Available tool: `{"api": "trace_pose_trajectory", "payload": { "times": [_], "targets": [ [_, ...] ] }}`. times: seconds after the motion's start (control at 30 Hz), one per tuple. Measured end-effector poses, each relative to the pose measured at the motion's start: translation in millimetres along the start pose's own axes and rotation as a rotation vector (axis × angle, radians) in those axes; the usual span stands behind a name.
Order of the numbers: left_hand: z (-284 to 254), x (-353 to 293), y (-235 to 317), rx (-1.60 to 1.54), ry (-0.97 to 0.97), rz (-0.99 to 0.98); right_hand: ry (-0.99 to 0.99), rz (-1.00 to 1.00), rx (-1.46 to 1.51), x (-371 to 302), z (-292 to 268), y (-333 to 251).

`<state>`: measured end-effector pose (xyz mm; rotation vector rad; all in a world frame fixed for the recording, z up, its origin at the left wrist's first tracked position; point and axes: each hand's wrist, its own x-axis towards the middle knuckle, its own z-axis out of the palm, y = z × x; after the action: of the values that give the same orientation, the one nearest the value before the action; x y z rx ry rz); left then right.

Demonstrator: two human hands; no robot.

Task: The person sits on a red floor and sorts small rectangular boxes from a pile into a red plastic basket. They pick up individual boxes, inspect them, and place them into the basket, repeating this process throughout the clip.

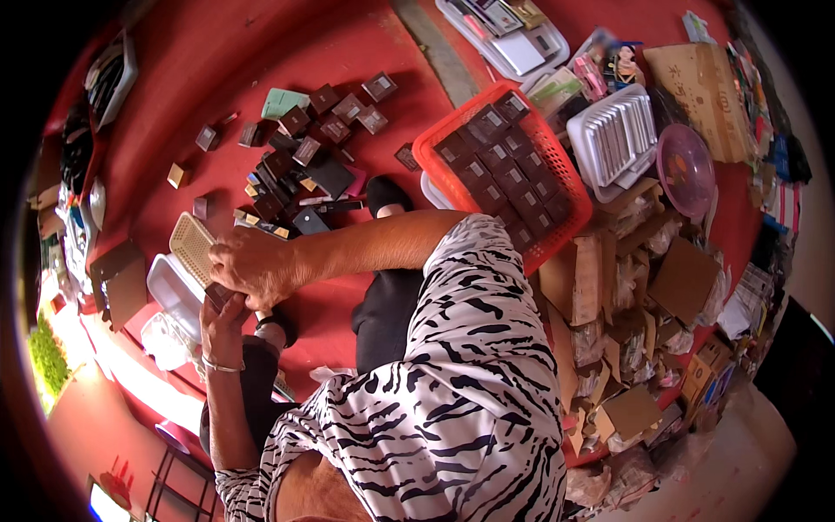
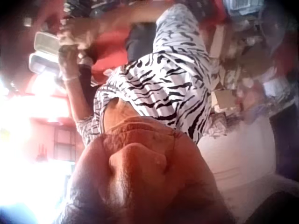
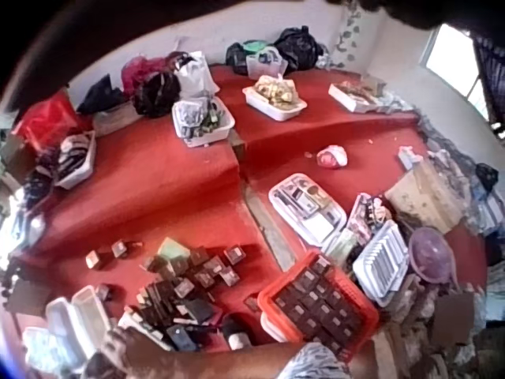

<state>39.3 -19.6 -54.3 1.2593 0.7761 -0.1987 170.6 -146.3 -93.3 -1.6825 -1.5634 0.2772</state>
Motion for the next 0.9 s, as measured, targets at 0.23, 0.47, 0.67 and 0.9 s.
{"api": "trace_pose_trajectory", "payload": {
  "times": [0.23,0.47,0.67,0.9],
  "targets": [
    [4.8,0.7,-7.2,0.134,-0.127,0.003,-0.023,-0.104,-0.104,-17.7,-7.9,3.2],
    [21.8,-16.5,4.1,0.22,-0.13,-0.069,0.308,0.491,-0.247,-104.3,-77.1,41.9],
    [8.1,-18.0,-4.4,0.2,-0.083,-0.18,0.381,1.136,-0.541,-199.1,-91.2,53.5],
    [10.7,-17.9,-5.7,0.341,-0.133,-0.183,0.7,1.09,-0.715,-254.6,-55.7,83.4]
  ]
}}
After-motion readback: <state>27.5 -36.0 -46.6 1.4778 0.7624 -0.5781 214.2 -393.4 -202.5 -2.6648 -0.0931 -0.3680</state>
